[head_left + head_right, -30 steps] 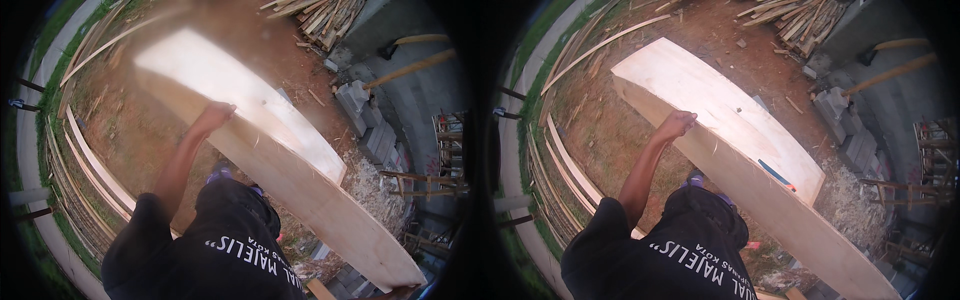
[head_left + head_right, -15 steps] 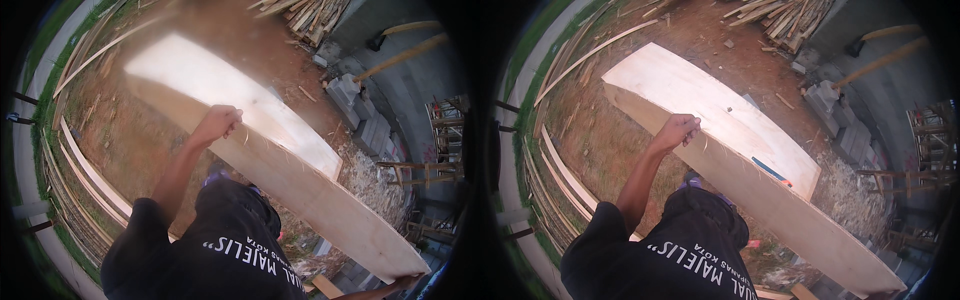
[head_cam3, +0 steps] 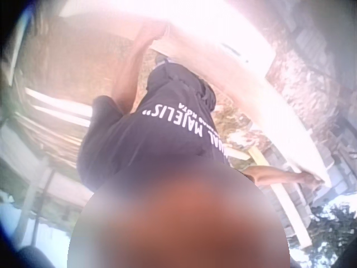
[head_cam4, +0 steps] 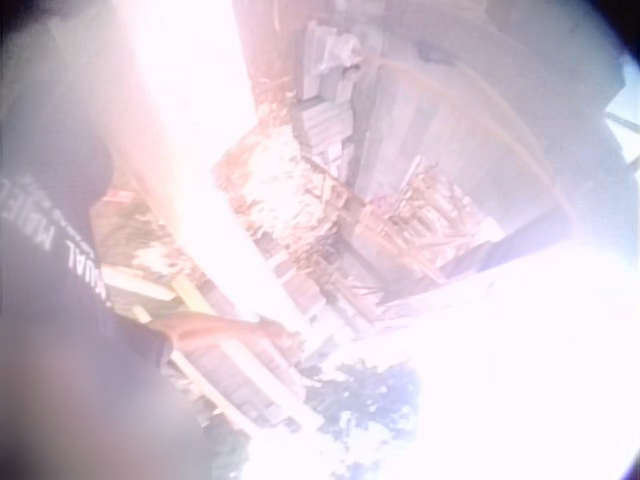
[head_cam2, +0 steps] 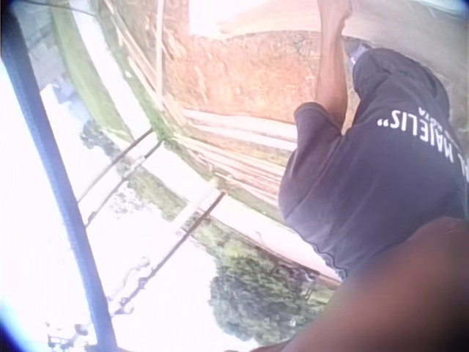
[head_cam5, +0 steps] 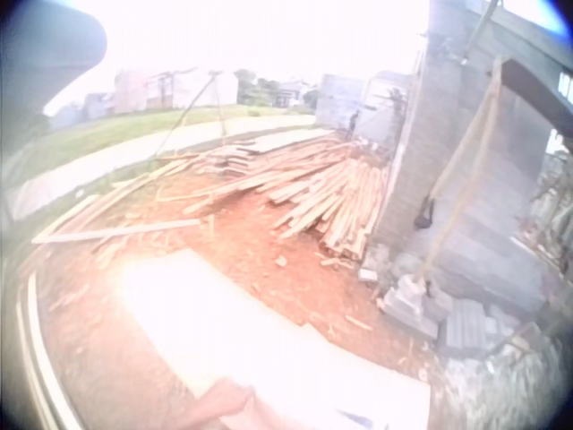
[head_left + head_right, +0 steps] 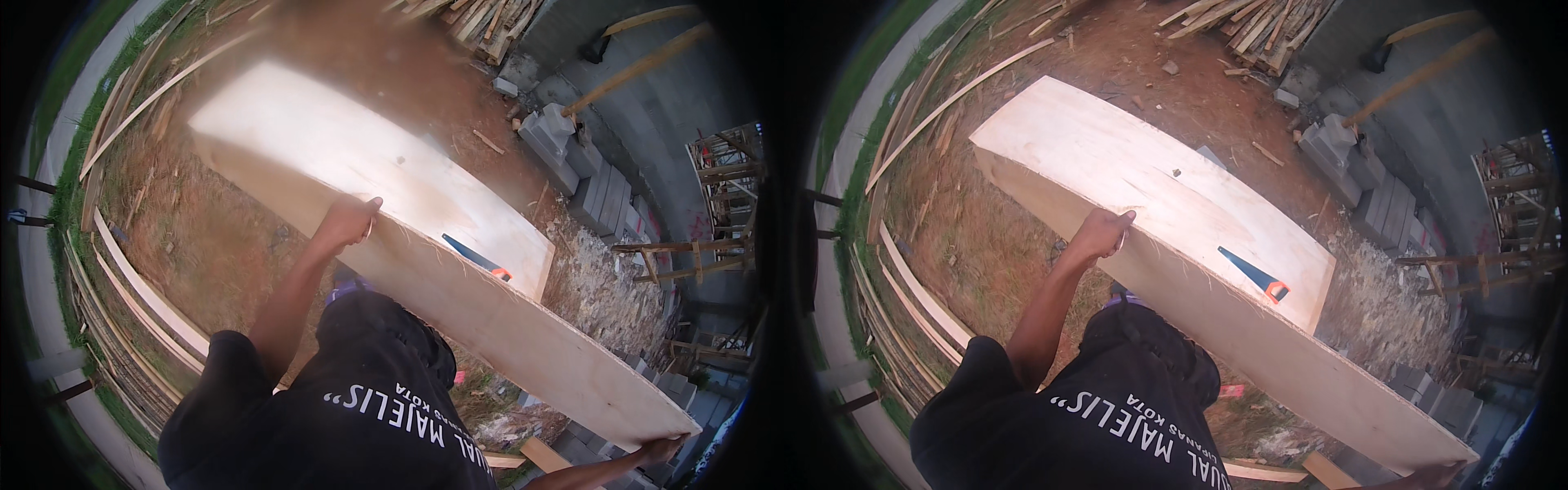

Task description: The person sits on the ground and uses a hand saw to cut a large sheet of plywood along a marked line. After completing the cut, the person lifts the separated piece and places it aside.

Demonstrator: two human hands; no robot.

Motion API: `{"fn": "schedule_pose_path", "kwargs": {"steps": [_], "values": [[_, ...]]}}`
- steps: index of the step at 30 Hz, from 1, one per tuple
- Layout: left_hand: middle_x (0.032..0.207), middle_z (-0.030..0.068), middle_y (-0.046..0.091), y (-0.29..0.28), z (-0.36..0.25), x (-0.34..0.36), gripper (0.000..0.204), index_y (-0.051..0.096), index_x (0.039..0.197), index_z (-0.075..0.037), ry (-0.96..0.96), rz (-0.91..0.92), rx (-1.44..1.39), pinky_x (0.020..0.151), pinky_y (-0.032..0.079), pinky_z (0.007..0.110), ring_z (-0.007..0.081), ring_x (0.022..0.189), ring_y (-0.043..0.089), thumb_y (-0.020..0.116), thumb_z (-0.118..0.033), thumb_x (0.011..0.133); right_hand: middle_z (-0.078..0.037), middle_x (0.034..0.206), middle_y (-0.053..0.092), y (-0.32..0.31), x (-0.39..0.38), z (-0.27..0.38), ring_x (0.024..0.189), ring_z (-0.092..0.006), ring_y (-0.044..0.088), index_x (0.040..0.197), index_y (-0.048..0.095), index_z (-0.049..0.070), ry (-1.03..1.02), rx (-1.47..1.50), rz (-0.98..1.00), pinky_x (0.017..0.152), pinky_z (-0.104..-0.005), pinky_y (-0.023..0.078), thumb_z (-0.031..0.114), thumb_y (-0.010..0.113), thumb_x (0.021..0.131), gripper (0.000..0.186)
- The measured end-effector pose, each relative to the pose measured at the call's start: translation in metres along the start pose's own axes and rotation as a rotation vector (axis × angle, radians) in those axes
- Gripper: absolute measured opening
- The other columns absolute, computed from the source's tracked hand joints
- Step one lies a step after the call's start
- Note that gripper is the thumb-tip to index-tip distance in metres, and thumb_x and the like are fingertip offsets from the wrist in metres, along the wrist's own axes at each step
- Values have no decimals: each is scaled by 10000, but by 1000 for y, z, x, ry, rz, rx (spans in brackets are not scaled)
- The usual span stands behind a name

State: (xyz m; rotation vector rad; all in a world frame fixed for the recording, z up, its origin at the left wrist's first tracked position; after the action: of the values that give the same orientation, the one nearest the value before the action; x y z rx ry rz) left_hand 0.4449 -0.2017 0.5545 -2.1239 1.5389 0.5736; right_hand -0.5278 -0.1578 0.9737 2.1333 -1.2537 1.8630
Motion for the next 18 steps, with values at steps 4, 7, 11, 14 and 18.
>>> {"fn": "schedule_pose_path", "kwargs": {"steps": [4,7,11,14,18], "values": [[615,83,559,13,24,14,412,585,764,19,-11,-161,-108,499,409,358,161,521,491,578,-295,1032,-182,1428,621,21,-27,22,1267,-288,622,1502,534,95,196,186,55,1058,-390,494,329,443,1113,463],[719,111,621,42,3,27,422,599,842,48,216,-164,75,579,454,394,199,607,544,588,-329,1032,-182,1432,619,30,-41,18,1259,-297,630,1498,546,100,176,261,27,1054,-385,503,356,392,1123,481],[800,193,681,74,-76,-23,485,657,904,55,493,-245,175,701,504,446,288,737,650,600,-413,1020,-178,1431,621,48,-63,23,1245,-281,633,1488,554,69,406,561,27,1053,-382,506,381,364,1126,513],[790,250,704,47,-55,-19,550,733,934,51,424,-534,391,767,536,459,385,802,709,610,-481,1000,-164,1419,631,43,-81,61,1234,-270,631,1479,555,42,581,693,106,1059,-379,502,387,356,1125,534],[715,178,696,66,4,-35,582,707,873,56,47,-338,555,707,543,451,365,719,690,611,-504,997,-179,1391,644,43,-91,54,1222,-275,641,1462,554,-8,468,424,110,1040,-367,511,335,397,1114,513]]}}
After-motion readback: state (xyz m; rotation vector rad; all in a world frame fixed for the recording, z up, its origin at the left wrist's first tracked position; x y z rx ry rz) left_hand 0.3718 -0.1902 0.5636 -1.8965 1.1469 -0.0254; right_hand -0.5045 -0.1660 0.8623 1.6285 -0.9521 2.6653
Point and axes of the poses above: each hand's wrist, its own x-axis towards the middle knuckle, its own y-axis out of the palm, z = x × y, the point moved 8 cm from there along x, towards the middle knuckle
